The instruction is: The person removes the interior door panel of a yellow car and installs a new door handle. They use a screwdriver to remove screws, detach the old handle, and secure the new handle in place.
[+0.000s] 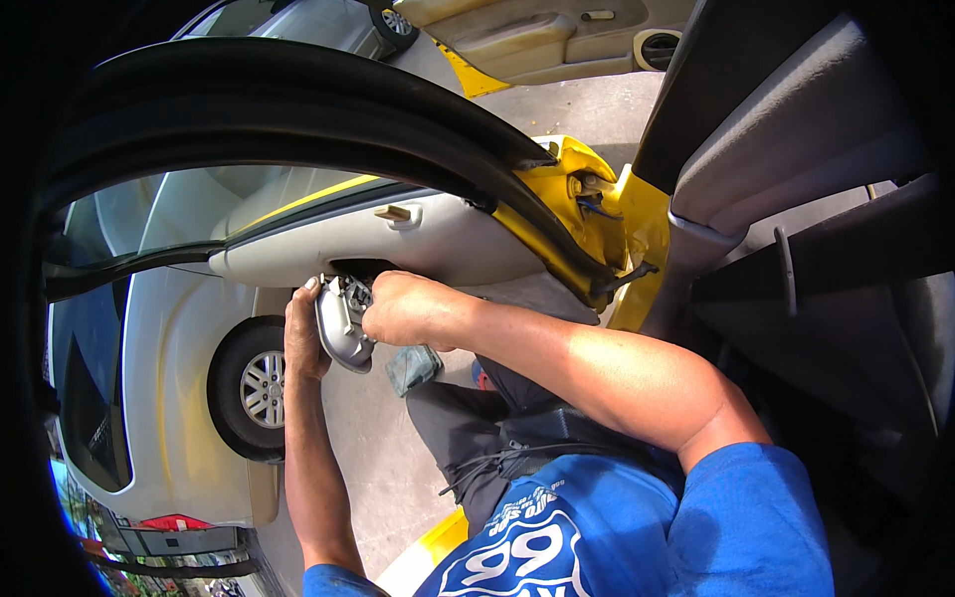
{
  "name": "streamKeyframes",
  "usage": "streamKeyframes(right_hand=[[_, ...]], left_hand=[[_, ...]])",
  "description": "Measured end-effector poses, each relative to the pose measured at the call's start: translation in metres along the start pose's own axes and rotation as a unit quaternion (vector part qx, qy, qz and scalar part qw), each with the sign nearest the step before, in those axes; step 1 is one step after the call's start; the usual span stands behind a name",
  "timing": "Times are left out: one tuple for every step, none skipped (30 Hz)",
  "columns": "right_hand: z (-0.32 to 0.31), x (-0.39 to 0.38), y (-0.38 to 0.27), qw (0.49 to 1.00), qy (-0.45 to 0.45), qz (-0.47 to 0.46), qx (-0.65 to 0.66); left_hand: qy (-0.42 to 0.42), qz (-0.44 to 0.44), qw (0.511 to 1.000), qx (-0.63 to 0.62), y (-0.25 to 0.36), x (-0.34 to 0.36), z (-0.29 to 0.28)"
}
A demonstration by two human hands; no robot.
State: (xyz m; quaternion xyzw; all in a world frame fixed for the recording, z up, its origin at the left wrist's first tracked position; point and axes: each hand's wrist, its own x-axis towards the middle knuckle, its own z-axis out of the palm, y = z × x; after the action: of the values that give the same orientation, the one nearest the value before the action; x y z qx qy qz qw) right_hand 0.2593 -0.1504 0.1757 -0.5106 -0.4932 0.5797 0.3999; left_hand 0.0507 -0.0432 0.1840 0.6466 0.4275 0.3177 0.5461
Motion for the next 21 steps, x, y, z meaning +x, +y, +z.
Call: streamKeyframes(right_hand=[[-0.003, -0.004, -0.004, 0.999, 0.000, -0.005, -0.031], [-0.005, -0.007, -0.008, 0.998, 0.000, -0.010, -0.063], [-0.007, -0.009, -0.013, 0.998, -0.010, 0.014, -0.067], [-0.009, -0.011, -0.017, 0.997, -0.018, 0.038, -0.071], [-0.011, -0.012, -0.020, 0.995, -0.025, 0.062, -0.075], [-0.009, -0.012, -0.024, 0.995, -0.006, 0.021, -0.099], [-0.011, -0.013, -0.024, 0.995, -0.018, 0.017, -0.099], [-0.010, -0.012, -0.024, 0.993, -0.033, 0.037, -0.109], [-0.011, -0.012, -0.022, 0.991, -0.047, 0.049, -0.116], [-0.010, -0.011, -0.021, 0.990, -0.044, 0.038, -0.129], [-0.009, -0.009, -0.020, 0.989, -0.040, 0.022, -0.138], [-0.008, -0.008, -0.018, 0.988, -0.035, 0.014, -0.147], [-0.008, -0.008, -0.017, 0.990, -0.032, 0.000, -0.138], [-0.008, -0.007, -0.016, 0.991, -0.029, -0.005, -0.130], [-0.008, -0.006, -0.015, 0.991, -0.029, 0.015, -0.129], [-0.009, -0.005, -0.016, 0.991, -0.036, 0.006, -0.132], [-0.008, -0.004, -0.017, 0.989, -0.045, 0.021, -0.139], [-0.009, -0.004, -0.018, 0.988, -0.056, 0.031, -0.141], [-0.009, -0.004, -0.018, 0.986, -0.054, 0.038, -0.155], [-0.008, -0.004, -0.019, 0.984, -0.055, 0.039, -0.164], [-0.008, -0.004, -0.019, 0.983, -0.054, 0.034, -0.170]], left_hand=[[-0.002, -0.001, 1.000, 0.003, 0.001, 0.000, 0.000], [-0.006, -0.003, 1.000, 0.005, 0.001, 0.000, 0.000], [-0.011, -0.007, 1.000, 0.008, 0.002, -0.001, -0.001], [-0.007, -0.007, 1.000, 0.009, 0.002, -0.001, 0.000], [-0.003, -0.007, 1.000, 0.011, 0.003, -0.001, 0.000], [0.004, -0.010, 1.000, 0.011, 0.003, -0.001, 0.001], [0.003, -0.003, 1.000, 0.013, 0.003, -0.001, 0.001], [0.005, -0.001, 1.000, 0.013, 0.003, -0.001, 0.002], [0.007, 0.002, 1.000, 0.014, 0.004, -0.001, 0.003], [0.006, 0.003, 1.000, 0.014, 0.005, -0.001, 0.003], [0.005, 0.002, 1.000, 0.013, 0.005, -0.002, 0.004], [0.004, 0.002, 1.000, 0.013, 0.006, -0.002, 0.004], [0.002, -0.004, 1.000, 0.006, 0.007, -0.002, 0.005], [0.001, -0.008, 1.000, -0.003, 0.009, -0.003, 0.005], [0.001, -0.013, 1.000, -0.011, 0.009, -0.004, 0.005], [0.005, -0.013, 1.000, -0.009, 0.010, -0.004, 0.006], [0.007, -0.013, 1.000, -0.005, 0.011, -0.005, 0.007], [0.024, -0.021, 0.999, 0.002, 0.012, -0.005, 0.008], [0.014, -0.012, 1.000, -0.006, 0.012, -0.005, 0.009], [0.020, -0.012, 1.000, -0.011, 0.012, -0.005, 0.010], [0.025, -0.011, 0.999, -0.017, 0.012, -0.005, 0.011]])
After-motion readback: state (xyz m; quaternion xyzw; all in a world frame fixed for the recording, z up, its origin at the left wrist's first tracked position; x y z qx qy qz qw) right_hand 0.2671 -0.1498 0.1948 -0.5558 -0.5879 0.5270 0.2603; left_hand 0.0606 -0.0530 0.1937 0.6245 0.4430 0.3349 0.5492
